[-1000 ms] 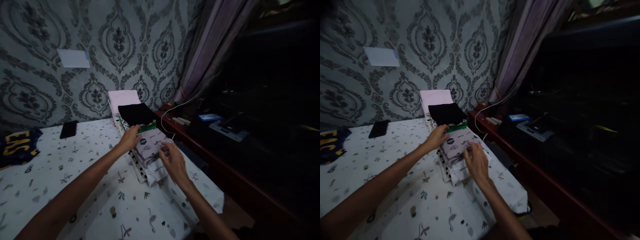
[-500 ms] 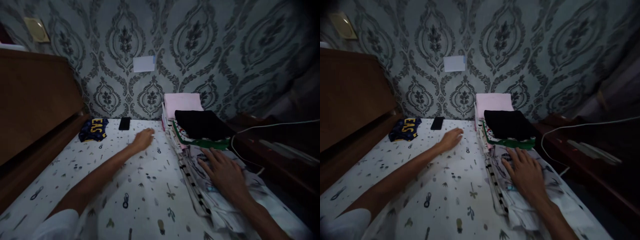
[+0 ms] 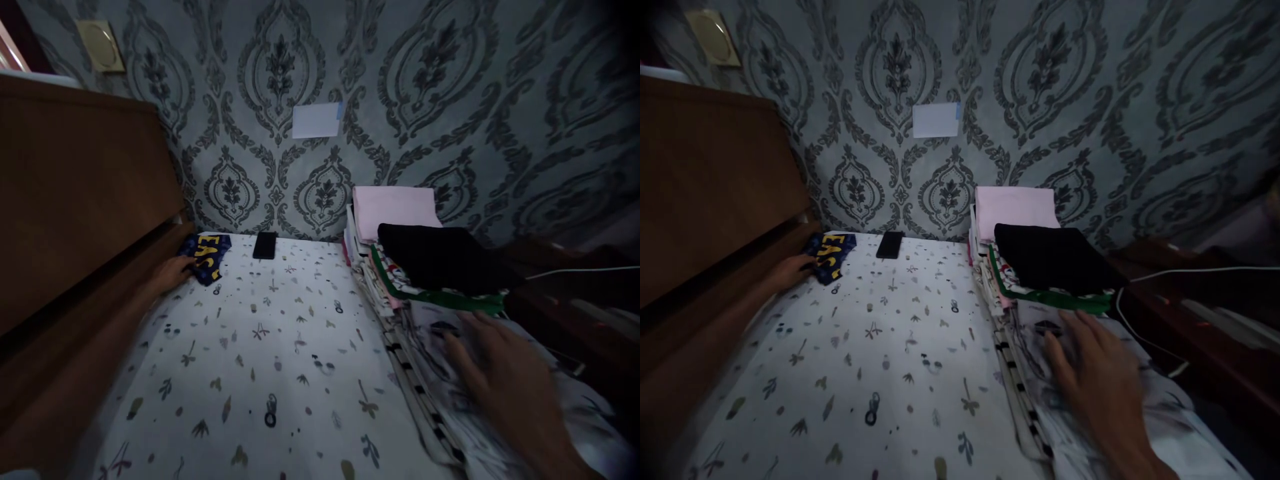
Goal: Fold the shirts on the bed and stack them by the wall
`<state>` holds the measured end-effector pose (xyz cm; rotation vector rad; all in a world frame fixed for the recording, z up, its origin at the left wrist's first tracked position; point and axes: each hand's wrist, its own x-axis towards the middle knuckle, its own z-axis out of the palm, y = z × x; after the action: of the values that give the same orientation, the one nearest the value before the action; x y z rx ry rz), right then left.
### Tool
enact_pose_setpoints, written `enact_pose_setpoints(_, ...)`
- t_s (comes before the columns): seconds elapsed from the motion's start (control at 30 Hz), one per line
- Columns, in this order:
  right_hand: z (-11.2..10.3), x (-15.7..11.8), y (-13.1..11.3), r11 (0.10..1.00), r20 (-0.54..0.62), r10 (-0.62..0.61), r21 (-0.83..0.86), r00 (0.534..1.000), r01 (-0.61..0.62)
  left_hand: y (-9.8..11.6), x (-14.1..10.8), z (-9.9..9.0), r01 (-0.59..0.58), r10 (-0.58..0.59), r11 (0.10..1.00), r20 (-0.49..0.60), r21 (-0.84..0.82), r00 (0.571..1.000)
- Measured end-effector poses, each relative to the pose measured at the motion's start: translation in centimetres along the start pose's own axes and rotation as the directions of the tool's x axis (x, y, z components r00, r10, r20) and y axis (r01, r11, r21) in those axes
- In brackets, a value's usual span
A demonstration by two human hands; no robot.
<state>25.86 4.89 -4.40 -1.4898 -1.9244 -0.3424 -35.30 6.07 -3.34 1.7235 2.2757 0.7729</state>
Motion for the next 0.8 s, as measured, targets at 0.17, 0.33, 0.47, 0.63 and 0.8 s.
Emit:
enact_pose_setpoints(0.17, -0.1, 0.0, -10.8, 0.894, 0.098, -0.229, 0.415, 0.968, 0.170, 8.3, -2.9, 1.7, -0.097, 0.084, 0.990, -0.117, -0.104, 0.990)
enact_pose_setpoints(0.33, 1.6, -1.0, -19.3, 0.739, 0.260, -0.297, 0.672, 0.919, 0.048, 18.7, -11.2, 4.2, -0.309, 0.519, 0.701, 0.163, -0.643, 0.839)
enact_pose_setpoints(0.47, 0.1, -1.0, -18.7, 0.636, 0.347, -0.232, 0.761, 0.909, -0.128, 21.7, -15.6, 3.1, -0.039, 0.552, 0.623, 0.404, -0.781, 0.730)
enact_pose_setpoints(0.63, -3.0, -0.4, -17.2, 0.523, 0.401, -0.271, 0.824, 0.875, -0.216, 21.2, -15.2, 1.1, -0.104, 0.519, 0.781, 0.547, -0.616, 0.657)
enact_pose_setpoints(0.8, -5.7, -0.2, -18.2, 0.576, 0.238, -0.291, 0.817, 0.927, -0.029, 20.1, -15.3, 0.8, -0.429, 0.439, 0.895, 0.407, -0.123, 0.801)
